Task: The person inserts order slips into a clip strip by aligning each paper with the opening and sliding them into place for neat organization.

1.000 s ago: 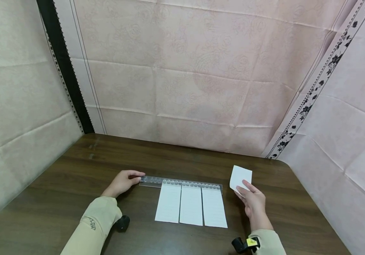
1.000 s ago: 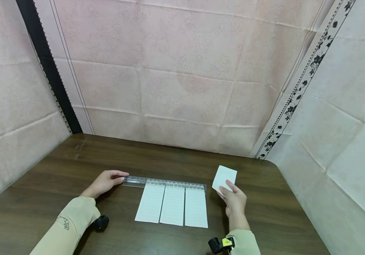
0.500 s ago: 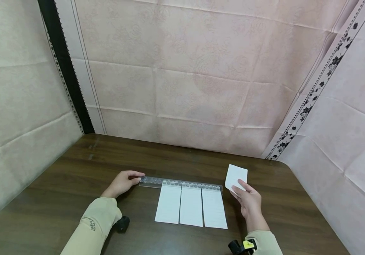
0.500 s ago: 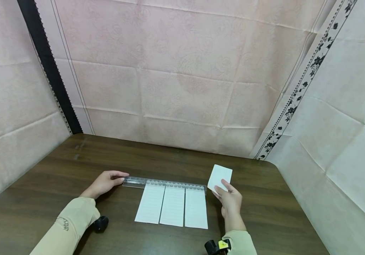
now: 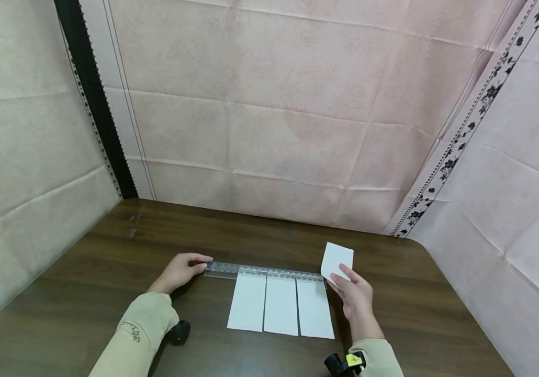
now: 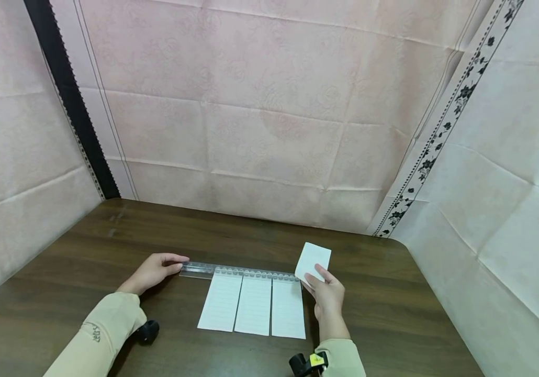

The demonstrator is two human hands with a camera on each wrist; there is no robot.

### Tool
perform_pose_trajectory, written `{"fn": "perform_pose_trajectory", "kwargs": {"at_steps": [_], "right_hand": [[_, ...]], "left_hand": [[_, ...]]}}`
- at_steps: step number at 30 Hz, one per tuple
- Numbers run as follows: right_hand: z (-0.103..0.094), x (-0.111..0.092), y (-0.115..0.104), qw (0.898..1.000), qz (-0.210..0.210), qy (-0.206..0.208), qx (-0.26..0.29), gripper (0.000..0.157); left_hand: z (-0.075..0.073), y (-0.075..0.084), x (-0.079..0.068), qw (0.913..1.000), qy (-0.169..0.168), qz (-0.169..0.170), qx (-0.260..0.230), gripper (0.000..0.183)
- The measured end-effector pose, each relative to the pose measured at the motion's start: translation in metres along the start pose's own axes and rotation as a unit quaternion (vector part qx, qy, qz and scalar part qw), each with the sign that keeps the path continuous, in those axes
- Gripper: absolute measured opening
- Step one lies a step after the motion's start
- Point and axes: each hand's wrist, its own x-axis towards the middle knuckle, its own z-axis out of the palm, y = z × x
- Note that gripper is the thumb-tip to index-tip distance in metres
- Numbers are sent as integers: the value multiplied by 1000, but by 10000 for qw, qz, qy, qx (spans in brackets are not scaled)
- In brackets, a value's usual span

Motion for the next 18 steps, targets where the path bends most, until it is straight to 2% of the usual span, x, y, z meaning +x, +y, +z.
{"fn": "perform_pose_trajectory", "kwargs": {"at_steps": [9,18], "right_hand": [[9,-1,2,10000,-34,10,23,51],[23,-9,3,9999,-101,121,61,50]], "left_hand": [[0,-3,-3,10000,3,-56,5,23],[1,-2,-1,10000,25,52,35,23]]}}
